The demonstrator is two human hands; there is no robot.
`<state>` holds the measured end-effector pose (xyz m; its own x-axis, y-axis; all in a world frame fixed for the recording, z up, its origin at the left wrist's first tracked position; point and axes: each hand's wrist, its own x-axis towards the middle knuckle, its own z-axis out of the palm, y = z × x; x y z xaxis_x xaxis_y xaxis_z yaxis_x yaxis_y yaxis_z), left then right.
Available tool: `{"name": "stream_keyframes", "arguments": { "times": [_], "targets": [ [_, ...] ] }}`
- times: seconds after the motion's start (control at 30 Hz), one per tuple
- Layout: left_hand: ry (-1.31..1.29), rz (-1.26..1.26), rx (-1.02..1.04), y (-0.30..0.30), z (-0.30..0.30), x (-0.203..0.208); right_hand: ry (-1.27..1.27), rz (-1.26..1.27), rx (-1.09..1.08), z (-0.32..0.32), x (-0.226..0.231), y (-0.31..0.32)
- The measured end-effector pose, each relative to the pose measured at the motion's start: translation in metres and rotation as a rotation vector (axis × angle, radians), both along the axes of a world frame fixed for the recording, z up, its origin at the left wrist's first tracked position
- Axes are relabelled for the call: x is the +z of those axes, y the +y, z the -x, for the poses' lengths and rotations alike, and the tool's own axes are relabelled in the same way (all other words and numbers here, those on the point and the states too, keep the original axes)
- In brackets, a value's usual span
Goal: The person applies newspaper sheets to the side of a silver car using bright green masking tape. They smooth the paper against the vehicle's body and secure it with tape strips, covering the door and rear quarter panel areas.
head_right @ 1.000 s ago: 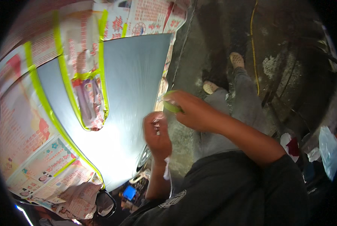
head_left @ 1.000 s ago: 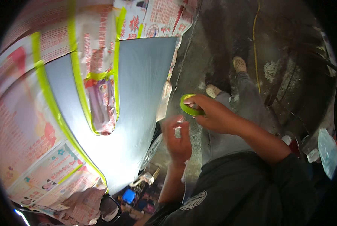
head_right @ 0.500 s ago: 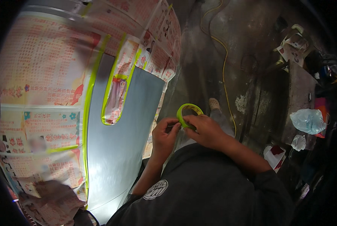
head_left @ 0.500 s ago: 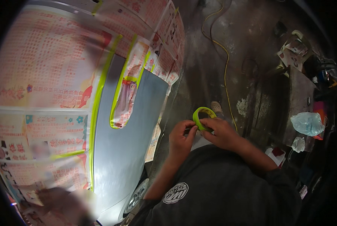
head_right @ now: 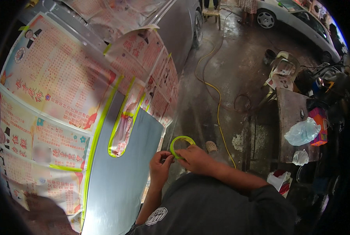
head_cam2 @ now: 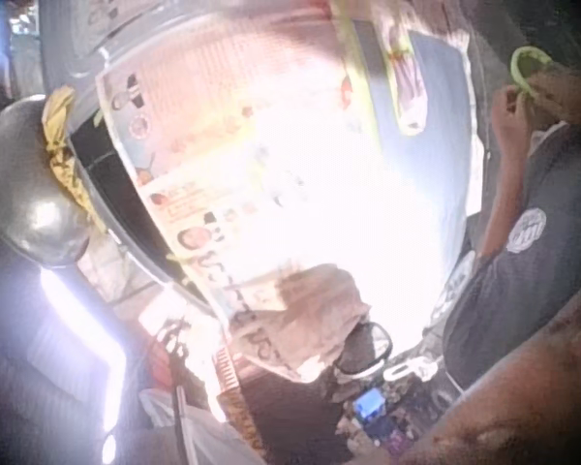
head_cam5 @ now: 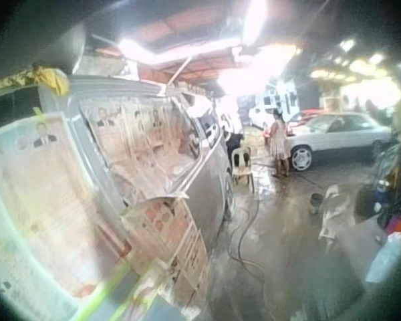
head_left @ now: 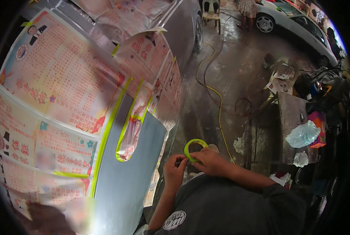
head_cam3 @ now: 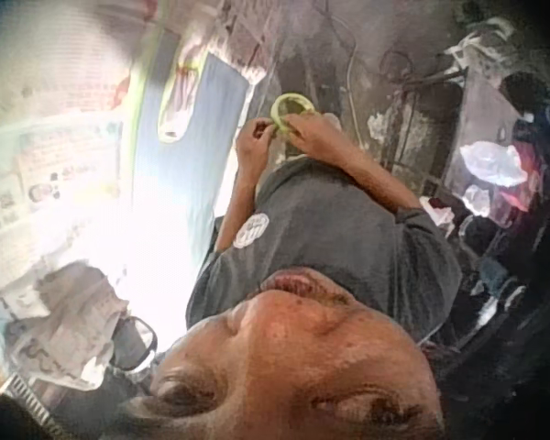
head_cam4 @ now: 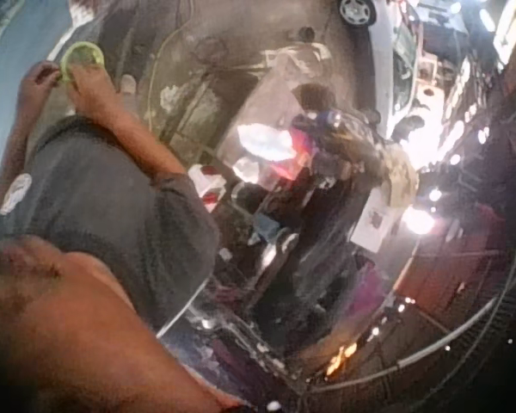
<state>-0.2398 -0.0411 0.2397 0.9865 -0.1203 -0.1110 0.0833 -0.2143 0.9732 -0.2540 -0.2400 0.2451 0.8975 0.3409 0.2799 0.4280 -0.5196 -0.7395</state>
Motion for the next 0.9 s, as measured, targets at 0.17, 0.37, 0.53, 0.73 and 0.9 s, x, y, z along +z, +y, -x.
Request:
{"name": "stream_keyframes", "arguments": {
  "times": [0.17, 0.37, 0.53, 0.73, 0.9],
  "targets": [
    [-0.009, 0.017, 0.008, 0.014, 0.005, -0.004, -0.183, 0.017, 0.038, -0.001, 0.006, 0.010],
    [-0.005, -0.074, -0.045, 0.034, 0.011, 0.009, -0.260, 0.113, 0.146, -0.009, 0.019, 0.017],
    [-0.086, -0.181, -0.075, 0.035, 0.016, 0.015, -0.098, 0.103, 0.125, -0.015, 0.013, 0.016],
    [-0.294, -0.048, 0.215, 0.004, -0.007, 0.007, 0.171, -0.061, 0.122, -0.032, -0.007, 0.031],
    [-0.431, -0.118, 0.266, 0.020, -0.031, -0.011, 0.114, -0.062, 0.045, -0.081, -0.027, 0.045]
  ]
}}
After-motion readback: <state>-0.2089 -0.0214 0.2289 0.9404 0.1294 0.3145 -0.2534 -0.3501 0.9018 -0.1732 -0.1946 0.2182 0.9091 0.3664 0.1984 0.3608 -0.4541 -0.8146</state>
